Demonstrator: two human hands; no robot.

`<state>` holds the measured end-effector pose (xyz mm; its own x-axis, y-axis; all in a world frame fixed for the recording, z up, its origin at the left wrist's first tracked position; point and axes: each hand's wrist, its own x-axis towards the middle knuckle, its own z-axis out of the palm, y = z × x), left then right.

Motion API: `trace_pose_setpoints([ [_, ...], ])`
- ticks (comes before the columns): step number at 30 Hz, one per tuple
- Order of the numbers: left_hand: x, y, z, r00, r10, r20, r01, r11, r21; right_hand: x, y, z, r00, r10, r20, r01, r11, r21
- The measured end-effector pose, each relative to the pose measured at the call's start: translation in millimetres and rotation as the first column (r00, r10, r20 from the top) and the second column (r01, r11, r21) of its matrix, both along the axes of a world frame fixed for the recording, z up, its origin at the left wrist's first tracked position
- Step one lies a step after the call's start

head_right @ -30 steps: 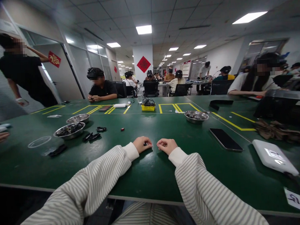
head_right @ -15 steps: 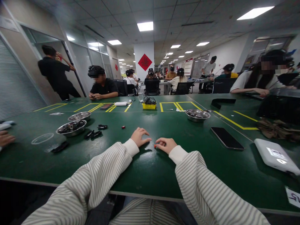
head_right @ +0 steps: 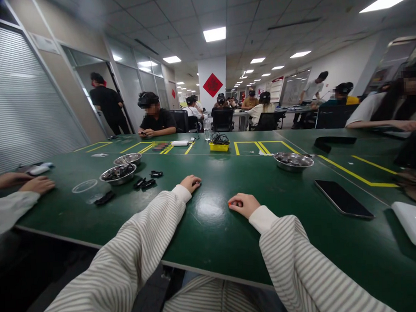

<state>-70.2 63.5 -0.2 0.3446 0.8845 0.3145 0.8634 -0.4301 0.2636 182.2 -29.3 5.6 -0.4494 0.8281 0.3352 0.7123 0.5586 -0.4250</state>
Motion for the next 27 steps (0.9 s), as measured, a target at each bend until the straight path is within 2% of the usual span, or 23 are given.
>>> trace_pose_setpoints([
  [3, 29, -24, -2.2, 0.971, -0.235, 0.042, 0.235, 0.972, 0.006, 0, -1, 1.1, 0.999, -0.008, -0.041, 0.007, 1.000, -0.017],
  [7, 59, -55, -2.2, 0.910, -0.403, 0.097, 0.404, 0.915, 0.008, -2, -4, 4.3, 0.994, -0.072, -0.078, 0.069, 0.996, -0.051],
  [13, 74, -77, 5.3, 0.886, -0.445, 0.135, 0.442, 0.896, 0.048, -4, -4, 2.6, 0.980, -0.109, -0.169, 0.094, 0.991, -0.091],
  [21, 73, -81, 8.6, 0.865, -0.474, 0.165, 0.458, 0.880, 0.125, -6, -2, -0.8, 0.936, -0.129, -0.328, 0.074, 0.982, -0.175],
  [27, 73, -82, 8.3, 0.840, -0.520, 0.152, 0.493, 0.850, 0.186, -8, -4, 2.3, 0.866, -0.159, -0.474, 0.011, 0.954, -0.300],
])
